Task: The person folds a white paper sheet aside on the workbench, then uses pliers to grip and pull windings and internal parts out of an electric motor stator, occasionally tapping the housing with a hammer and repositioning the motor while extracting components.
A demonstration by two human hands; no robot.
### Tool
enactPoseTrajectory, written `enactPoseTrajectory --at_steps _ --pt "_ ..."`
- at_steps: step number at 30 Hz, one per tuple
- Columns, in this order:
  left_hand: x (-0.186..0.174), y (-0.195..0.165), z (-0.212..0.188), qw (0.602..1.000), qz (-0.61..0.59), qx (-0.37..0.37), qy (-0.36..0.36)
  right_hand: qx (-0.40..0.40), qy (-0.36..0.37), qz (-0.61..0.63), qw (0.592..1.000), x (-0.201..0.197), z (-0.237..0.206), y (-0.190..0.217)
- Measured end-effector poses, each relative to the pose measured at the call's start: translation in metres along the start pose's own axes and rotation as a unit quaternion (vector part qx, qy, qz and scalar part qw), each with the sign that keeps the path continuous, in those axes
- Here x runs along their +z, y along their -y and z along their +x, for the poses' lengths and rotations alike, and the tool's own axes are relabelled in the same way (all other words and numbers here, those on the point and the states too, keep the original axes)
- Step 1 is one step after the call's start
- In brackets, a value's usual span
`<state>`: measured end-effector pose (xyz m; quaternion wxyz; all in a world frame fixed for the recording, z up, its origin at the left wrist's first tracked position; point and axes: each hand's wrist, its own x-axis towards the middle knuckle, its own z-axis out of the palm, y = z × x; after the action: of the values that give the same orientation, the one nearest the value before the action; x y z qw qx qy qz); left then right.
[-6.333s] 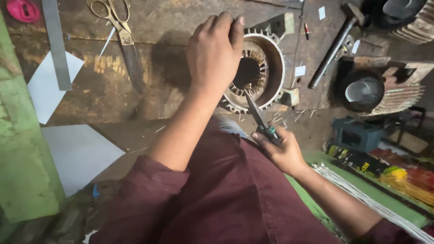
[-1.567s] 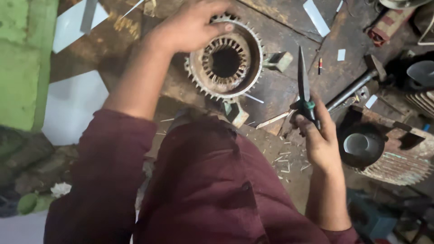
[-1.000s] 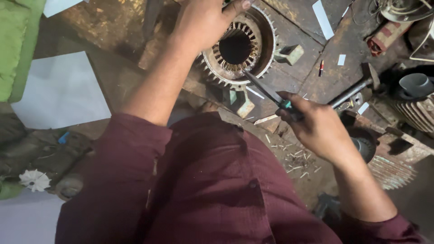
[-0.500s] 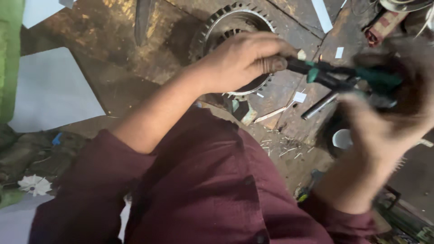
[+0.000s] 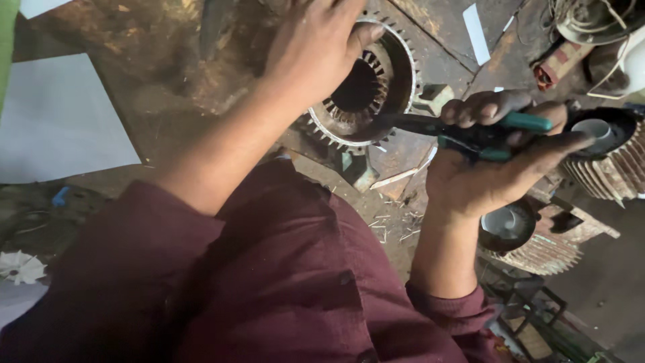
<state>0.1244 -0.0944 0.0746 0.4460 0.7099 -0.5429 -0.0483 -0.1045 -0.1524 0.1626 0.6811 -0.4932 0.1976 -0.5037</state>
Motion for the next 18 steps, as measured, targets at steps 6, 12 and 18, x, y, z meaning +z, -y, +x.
enactPoseTrajectory --at_steps 6,12,18 --pt "0.007 0.000 -0.003 0.999 0.013 -0.034 0.015 0.013 -0.047 0.020 0.999 -0.001 -0.010 -0.011" --pt "0.005 -0.004 -0.004 0.999 0.005 -0.034 0.011 -0.008 -0.024 0.028 0.999 -0.004 -0.015 -0.009" --pt "0.007 -0.004 -0.007 1.000 0.005 -0.020 -0.011 0.001 -0.023 0.001 1.000 -0.006 -0.017 -0.014"
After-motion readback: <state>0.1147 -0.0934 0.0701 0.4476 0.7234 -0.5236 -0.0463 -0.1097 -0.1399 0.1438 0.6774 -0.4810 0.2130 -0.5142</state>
